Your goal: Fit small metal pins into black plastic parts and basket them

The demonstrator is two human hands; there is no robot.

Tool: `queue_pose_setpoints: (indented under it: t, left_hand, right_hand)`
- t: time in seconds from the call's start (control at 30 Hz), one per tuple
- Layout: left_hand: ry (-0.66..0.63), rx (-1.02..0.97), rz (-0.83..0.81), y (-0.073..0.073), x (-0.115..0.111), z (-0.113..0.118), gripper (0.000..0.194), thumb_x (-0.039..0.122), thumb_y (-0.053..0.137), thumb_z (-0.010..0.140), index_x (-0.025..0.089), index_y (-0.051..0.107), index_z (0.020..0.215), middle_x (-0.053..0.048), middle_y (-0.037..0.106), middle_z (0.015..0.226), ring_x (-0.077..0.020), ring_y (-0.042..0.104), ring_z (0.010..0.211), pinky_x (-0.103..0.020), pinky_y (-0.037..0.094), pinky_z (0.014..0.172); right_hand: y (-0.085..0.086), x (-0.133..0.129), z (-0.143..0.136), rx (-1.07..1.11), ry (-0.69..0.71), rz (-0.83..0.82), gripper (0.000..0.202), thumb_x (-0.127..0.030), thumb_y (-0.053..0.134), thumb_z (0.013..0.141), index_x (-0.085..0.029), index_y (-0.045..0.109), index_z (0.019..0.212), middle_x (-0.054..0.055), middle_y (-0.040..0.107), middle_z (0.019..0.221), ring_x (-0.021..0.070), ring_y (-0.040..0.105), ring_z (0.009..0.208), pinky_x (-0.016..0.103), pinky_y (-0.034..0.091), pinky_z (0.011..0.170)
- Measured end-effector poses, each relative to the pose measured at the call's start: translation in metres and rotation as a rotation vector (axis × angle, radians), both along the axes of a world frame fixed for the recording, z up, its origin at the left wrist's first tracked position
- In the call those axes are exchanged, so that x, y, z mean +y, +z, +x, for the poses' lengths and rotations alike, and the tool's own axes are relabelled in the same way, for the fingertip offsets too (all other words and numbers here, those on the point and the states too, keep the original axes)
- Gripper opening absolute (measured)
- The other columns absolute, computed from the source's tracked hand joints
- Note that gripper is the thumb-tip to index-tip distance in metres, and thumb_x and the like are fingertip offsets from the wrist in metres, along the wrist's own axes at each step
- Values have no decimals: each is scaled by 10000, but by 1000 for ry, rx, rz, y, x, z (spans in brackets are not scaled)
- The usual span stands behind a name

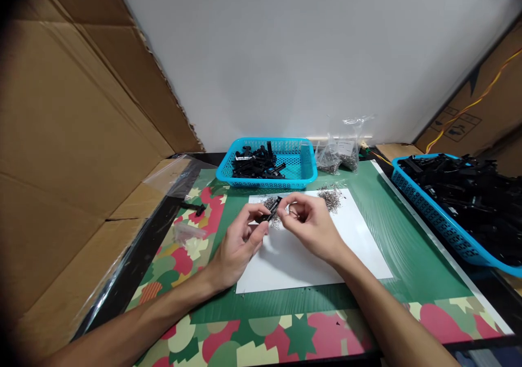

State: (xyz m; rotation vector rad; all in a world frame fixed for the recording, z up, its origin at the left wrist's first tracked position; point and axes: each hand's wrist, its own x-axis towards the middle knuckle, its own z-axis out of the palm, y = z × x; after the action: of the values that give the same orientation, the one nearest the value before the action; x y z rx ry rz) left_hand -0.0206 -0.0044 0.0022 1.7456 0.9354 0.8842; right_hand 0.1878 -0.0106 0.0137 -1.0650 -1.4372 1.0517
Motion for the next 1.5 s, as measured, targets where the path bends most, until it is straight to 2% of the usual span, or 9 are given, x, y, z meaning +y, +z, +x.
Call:
queue_pose_setpoints:
  t: [0.13,0.23,0.4,0.53,0.67,0.87,1.03,1.3,1.5]
  left_hand:
    - [-64,174,42,2,0,0,502,465,424,1117,221,458,1554,-44,731,1048,-149,635,746,-265,470,680]
    - [-83,304,82,5,-2,1,493,425,364,1134,206,515,1550,-50,765,1057,-201,685,895,-317,498,797]
    - [-108,402,114,5,-6,4,440,368,434,1118,238,571,1515,-52,786,1087,-228,717,958,-341,515,834]
    - [-112,412,172,4,-6,5,387,308,403,1124,219,666,1394,-72,775,1107,-237,711,1009,-356,521,876]
    - [-108,384,170,3,-6,7,369,279,434,1117,200,678,1381,-74,777,1075,-232,712,989,-364,532,909]
    - [-116,388,189,2,-7,8,359,257,480,1108,205,685,1399,-67,787,1073,-227,723,973,-359,551,894]
    - [-112,412,225,-2,-6,7,344,298,530,1106,228,681,1407,-68,776,1232,-252,731,1098,-375,573,907]
    - [-109,435,260,-5,-6,8,342,304,563,1097,219,678,1408,-79,737,1385,-284,708,1257,-441,592,1024]
    - [-110,416,265,-7,-5,10,353,326,577,1093,207,678,1410,-87,742,1379,-286,723,1233,-452,603,1014]
  right_hand:
    - [1,6,20,-152,-131,-87,194,-352,704,885,-179,661,809,-76,380,574,97,305,531,266,212,521]
    - [0,9,31,-294,-70,-193,178,-323,674,862,-173,654,769,-66,426,562,95,319,531,263,212,517]
    - [-6,9,32,-371,-14,-191,168,-324,652,842,-171,669,775,-26,558,611,110,425,565,258,270,530]
    - [-8,10,32,-425,23,-209,193,-336,634,830,-166,677,749,2,616,638,122,470,585,261,305,541]
    - [-9,11,31,-497,39,-213,191,-324,618,826,-168,694,746,4,626,636,128,483,589,267,324,552]
    - [-11,10,23,-633,-39,-188,141,-265,635,811,-168,696,731,9,640,622,138,515,578,278,348,563]
    - [-12,10,18,-731,-97,-153,88,-199,661,811,-168,693,735,0,637,616,141,538,565,282,361,567]
    - [-5,8,20,-762,-55,-184,100,-178,678,836,-166,701,739,-7,636,612,140,534,568,276,355,560]
    - [-3,9,21,-781,-67,-180,93,-154,674,829,-163,699,740,-3,642,612,139,543,561,274,356,564]
